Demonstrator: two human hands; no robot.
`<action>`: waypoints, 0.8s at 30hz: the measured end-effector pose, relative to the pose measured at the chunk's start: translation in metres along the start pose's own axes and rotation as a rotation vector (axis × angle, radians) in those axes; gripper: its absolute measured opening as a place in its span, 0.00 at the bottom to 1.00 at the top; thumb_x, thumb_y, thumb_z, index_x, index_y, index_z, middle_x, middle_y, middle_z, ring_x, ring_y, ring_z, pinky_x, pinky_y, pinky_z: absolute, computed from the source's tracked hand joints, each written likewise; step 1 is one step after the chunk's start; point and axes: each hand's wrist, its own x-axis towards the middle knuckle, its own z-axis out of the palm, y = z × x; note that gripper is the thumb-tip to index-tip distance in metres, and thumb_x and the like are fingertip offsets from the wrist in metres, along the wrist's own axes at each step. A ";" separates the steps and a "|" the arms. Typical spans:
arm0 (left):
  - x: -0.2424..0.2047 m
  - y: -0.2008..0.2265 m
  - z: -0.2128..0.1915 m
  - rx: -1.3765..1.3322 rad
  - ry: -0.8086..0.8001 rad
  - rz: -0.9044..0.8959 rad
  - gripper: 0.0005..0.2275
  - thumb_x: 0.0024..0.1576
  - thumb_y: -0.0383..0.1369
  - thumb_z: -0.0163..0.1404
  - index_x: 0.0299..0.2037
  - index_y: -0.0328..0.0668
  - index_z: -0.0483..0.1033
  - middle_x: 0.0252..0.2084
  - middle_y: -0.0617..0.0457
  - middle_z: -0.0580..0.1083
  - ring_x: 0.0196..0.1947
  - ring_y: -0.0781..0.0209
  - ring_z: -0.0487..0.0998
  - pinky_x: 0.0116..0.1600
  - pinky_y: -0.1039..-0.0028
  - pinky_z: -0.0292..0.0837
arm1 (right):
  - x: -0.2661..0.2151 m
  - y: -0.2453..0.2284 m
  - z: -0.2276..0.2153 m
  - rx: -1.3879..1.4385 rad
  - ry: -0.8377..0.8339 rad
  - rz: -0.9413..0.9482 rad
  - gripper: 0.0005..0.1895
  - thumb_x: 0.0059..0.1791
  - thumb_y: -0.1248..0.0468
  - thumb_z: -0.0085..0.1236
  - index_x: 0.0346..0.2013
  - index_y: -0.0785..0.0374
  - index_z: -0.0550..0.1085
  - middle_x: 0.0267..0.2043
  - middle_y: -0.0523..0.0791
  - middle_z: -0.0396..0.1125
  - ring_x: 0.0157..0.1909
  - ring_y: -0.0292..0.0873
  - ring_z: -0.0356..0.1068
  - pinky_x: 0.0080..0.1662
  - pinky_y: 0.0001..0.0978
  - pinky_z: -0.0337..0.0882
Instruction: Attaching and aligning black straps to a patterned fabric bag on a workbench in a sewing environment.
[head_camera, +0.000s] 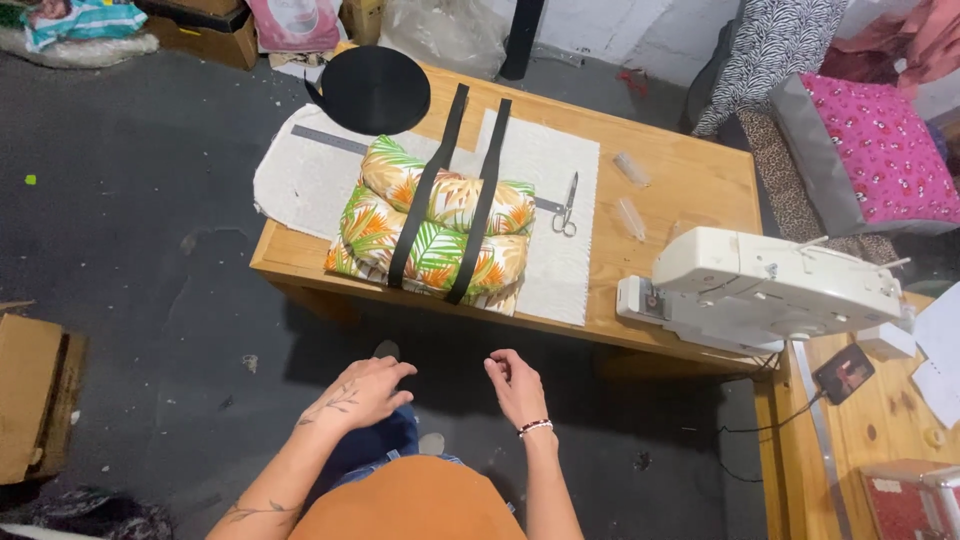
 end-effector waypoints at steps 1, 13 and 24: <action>-0.003 0.003 -0.015 -0.002 -0.002 0.002 0.19 0.63 0.40 0.45 0.62 0.45 0.69 0.55 0.43 0.74 0.59 0.45 0.73 0.67 0.53 0.62 | 0.007 -0.003 -0.002 -0.001 0.000 0.003 0.18 0.54 0.49 0.50 0.52 0.54 0.75 0.42 0.46 0.74 0.47 0.45 0.74 0.51 0.41 0.74; 0.168 -0.058 -0.191 -0.681 0.370 0.155 0.15 0.59 0.37 0.54 0.54 0.42 0.78 0.49 0.41 0.79 0.54 0.40 0.78 0.59 0.51 0.71 | 0.175 -0.094 -0.060 0.220 0.157 -0.163 0.17 0.54 0.53 0.55 0.51 0.59 0.77 0.43 0.52 0.76 0.49 0.52 0.74 0.53 0.47 0.72; 0.497 -0.158 -0.269 -0.923 0.465 -0.246 0.29 0.54 0.50 0.58 0.58 0.34 0.74 0.49 0.42 0.78 0.47 0.51 0.81 0.48 0.63 0.79 | 0.468 -0.122 -0.080 0.399 0.358 -0.060 0.16 0.51 0.53 0.59 0.51 0.55 0.77 0.45 0.46 0.76 0.49 0.43 0.75 0.54 0.39 0.73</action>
